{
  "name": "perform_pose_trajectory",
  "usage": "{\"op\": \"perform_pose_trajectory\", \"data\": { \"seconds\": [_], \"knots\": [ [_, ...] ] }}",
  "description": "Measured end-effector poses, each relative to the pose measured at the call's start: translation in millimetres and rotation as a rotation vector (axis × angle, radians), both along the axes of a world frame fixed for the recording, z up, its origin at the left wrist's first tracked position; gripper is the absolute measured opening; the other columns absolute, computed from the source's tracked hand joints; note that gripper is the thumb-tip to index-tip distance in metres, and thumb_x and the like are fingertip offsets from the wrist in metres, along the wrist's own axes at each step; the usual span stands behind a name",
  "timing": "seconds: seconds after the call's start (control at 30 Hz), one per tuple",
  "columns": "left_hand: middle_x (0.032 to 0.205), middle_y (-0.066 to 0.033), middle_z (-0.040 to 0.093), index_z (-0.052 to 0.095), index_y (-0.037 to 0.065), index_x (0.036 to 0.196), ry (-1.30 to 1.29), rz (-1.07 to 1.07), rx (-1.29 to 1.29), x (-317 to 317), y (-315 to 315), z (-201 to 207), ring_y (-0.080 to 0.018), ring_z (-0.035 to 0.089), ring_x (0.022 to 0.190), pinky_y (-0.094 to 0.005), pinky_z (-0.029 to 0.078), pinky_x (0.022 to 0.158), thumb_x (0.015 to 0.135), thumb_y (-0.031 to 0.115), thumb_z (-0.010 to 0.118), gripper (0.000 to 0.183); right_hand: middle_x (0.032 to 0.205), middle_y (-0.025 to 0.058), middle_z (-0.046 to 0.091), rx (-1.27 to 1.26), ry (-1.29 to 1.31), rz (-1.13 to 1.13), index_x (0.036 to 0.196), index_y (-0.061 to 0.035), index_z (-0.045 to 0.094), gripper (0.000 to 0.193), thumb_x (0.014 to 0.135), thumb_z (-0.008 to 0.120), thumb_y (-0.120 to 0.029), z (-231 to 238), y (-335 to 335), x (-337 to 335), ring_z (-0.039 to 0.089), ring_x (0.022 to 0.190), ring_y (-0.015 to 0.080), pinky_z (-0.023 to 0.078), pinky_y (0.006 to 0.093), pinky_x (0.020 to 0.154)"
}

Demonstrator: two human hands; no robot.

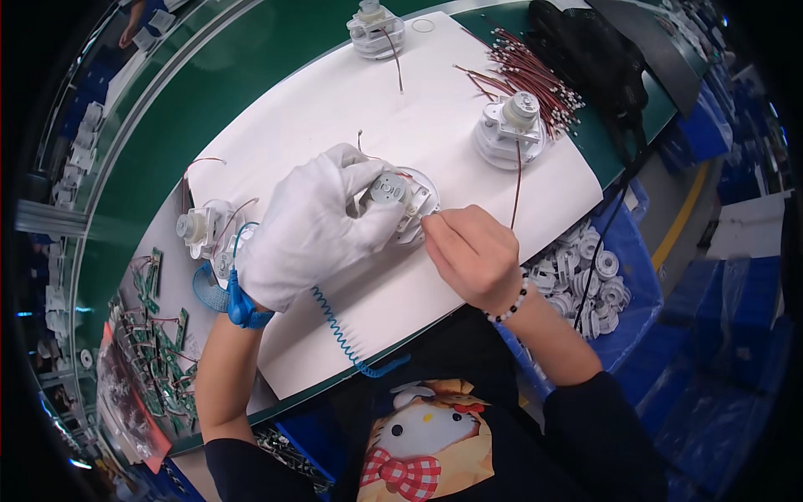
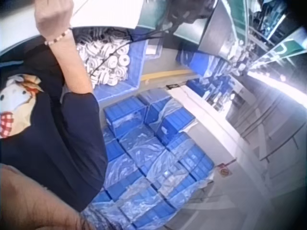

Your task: The person assembles electronic components by connecting wires to circuit boards and attaching them to white plastic housings. They handle multiple units one at a time, picking up parts from a tray and placing the assembled units on the table.

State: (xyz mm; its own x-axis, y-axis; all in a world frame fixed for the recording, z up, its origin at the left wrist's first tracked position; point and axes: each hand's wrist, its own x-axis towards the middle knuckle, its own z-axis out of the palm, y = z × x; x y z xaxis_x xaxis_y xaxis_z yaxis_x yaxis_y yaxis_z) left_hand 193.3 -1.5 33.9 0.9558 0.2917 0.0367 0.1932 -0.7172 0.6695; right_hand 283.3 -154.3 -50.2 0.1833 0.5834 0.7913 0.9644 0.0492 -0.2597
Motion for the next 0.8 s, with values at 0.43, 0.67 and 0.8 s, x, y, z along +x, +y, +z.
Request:
{"op": "perform_pose_trajectory", "data": {
  "seconds": [0.43,0.67,0.8],
  "knots": [
    [0.073,-0.0138,0.053,0.062,0.003,0.08,-0.298,0.001,-0.044,-4,-8,-28,-0.0288,0.055,0.067,-0.0356,0.046,0.06,0.074,0.018,0.058,0.017,0.07,0.009,0.048,-0.136,-0.147,0.207,0.083,0.0087,0.057,0.024,0.06,0.059,0.002,14,-4,19,0.048,0.056,0.0193,0.041,0.0271,0.045],
    [0.073,-0.0142,0.054,0.059,0.003,0.075,-0.347,0.015,0.084,-8,-11,-27,-0.0312,0.056,0.063,-0.0377,0.046,0.059,0.075,0.02,0.057,0.017,0.071,0.0096,0.051,-0.12,-0.175,0.181,0.083,0.0066,0.057,0.021,0.061,0.059,0.006,17,0,20,0.051,0.058,0.021,0.043,0.0294,0.047],
    [0.074,-0.0136,0.054,0.06,0.004,0.076,-0.383,0.05,0.109,-11,-13,-32,-0.0309,0.056,0.065,-0.038,0.046,0.059,0.075,0.02,0.058,0.016,0.071,0.0099,0.051,-0.15,-0.192,0.203,0.083,0.0063,0.058,0.023,0.06,0.059,0.007,22,2,23,0.052,0.059,0.0221,0.044,0.0301,0.048]
  ]
}}
